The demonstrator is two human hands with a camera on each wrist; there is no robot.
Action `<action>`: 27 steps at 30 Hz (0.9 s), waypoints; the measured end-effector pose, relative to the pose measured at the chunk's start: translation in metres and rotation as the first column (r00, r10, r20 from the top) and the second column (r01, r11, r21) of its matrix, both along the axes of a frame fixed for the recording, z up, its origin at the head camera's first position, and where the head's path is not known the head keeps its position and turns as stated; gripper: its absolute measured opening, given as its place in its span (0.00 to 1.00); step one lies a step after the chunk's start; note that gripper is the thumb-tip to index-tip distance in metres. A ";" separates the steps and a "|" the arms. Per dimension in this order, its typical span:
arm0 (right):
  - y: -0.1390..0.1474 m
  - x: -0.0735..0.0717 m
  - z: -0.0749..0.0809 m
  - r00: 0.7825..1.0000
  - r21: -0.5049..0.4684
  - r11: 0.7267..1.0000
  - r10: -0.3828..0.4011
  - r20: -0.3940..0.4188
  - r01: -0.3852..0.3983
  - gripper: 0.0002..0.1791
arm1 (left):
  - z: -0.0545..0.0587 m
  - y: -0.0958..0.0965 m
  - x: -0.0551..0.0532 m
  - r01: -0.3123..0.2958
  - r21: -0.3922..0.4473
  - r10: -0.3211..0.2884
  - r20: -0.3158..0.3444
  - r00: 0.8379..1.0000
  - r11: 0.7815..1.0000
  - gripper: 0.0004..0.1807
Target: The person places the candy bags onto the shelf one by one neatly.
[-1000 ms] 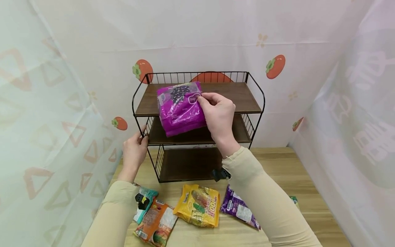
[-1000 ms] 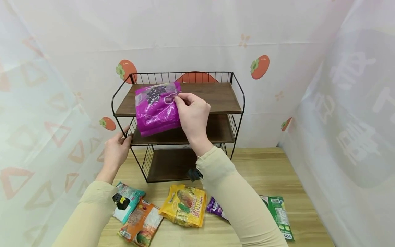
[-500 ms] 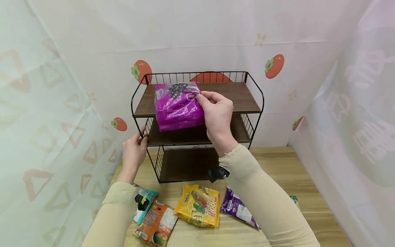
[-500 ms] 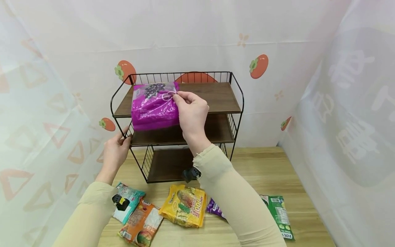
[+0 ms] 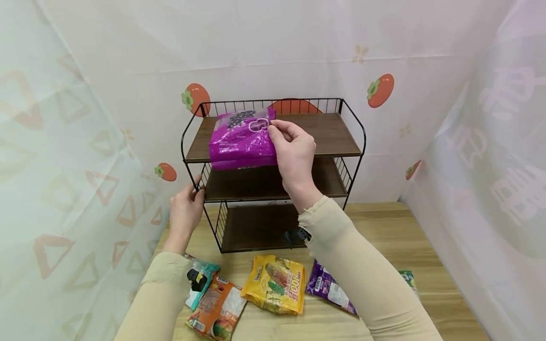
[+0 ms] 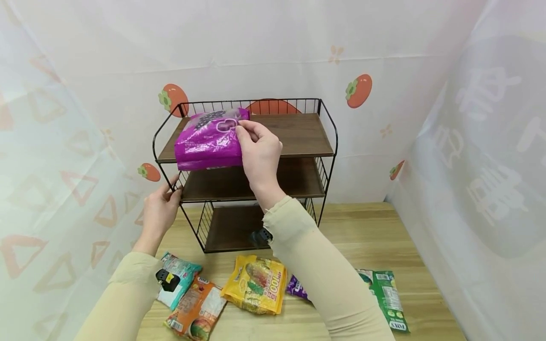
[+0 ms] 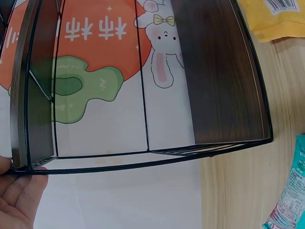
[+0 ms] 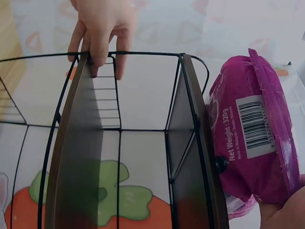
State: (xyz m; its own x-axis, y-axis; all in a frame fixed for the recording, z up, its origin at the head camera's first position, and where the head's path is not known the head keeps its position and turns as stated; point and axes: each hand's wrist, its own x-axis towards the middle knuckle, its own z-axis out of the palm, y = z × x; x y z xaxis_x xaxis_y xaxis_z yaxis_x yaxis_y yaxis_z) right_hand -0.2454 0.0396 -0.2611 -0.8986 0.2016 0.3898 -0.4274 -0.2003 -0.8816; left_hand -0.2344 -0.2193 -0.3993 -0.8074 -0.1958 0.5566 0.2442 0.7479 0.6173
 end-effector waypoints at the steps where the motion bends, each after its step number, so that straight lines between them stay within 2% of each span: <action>1: 0.001 0.000 0.000 1.000 0.032 0.999 -0.001 -0.019 0.001 0.12 | 0.000 0.000 0.000 -0.001 0.002 0.001 -0.003 1.000 1.000 0.23; 4: 0.003 0.002 -0.001 0.995 0.142 0.990 0.004 -0.096 0.010 0.16 | 0.001 0.000 0.000 -0.008 0.004 0.008 -0.012 1.000 1.000 0.23; 7: 0.006 0.005 -0.004 0.978 0.294 0.953 -0.005 -0.207 0.067 0.17 | 0.001 0.001 0.000 -0.006 -0.003 0.006 -0.015 1.000 1.000 0.22; 10: 0.011 0.006 -0.007 0.938 0.434 0.886 -0.006 -0.347 0.166 0.15 | 0.001 0.001 0.000 0.002 -0.004 -0.002 -0.015 1.000 1.000 0.23; 13: 0.018 0.007 -0.013 0.877 0.536 0.798 0.018 -0.480 0.276 0.16 | 0.001 0.001 0.000 0.013 0.000 -0.013 -0.016 1.000 1.000 0.23; 16: 0.025 0.008 -0.018 0.825 0.602 0.714 0.063 -0.562 0.356 0.20 | 0.001 0.001 0.001 0.017 0.005 -0.017 -0.014 1.000 1.000 0.22; 18: 0.030 0.008 -0.022 0.807 0.644 0.664 0.103 -0.581 0.379 0.25 | 0.001 0.001 0.001 0.019 0.007 -0.019 -0.011 1.000 1.000 0.22; 22: 0.037 0.008 -0.027 0.789 0.707 0.574 0.162 -0.592 0.412 0.35 | 0.001 0.001 0.001 0.021 0.006 -0.021 -0.011 1.000 1.000 0.22; 24: 0.038 0.008 -0.031 0.774 0.711 0.542 0.162 -0.613 0.449 0.36 | 0.001 0.002 0.001 0.020 0.003 -0.020 -0.015 1.000 1.000 0.22; 27: 0.037 0.010 -0.036 0.728 0.670 0.509 0.117 -0.676 0.541 0.33 | 0.000 0.001 0.001 0.017 0.000 -0.017 -0.021 1.000 1.000 0.22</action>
State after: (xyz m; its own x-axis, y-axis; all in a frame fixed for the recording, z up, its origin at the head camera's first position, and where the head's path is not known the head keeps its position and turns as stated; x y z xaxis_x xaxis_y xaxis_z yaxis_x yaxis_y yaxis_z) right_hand -0.2356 0.0762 -0.2973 -0.3805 -0.3347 0.8621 -0.7914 0.6001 -0.1163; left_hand -0.2335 -0.2181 -0.3989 -0.7989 -0.1820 0.5733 0.2698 0.7435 0.6119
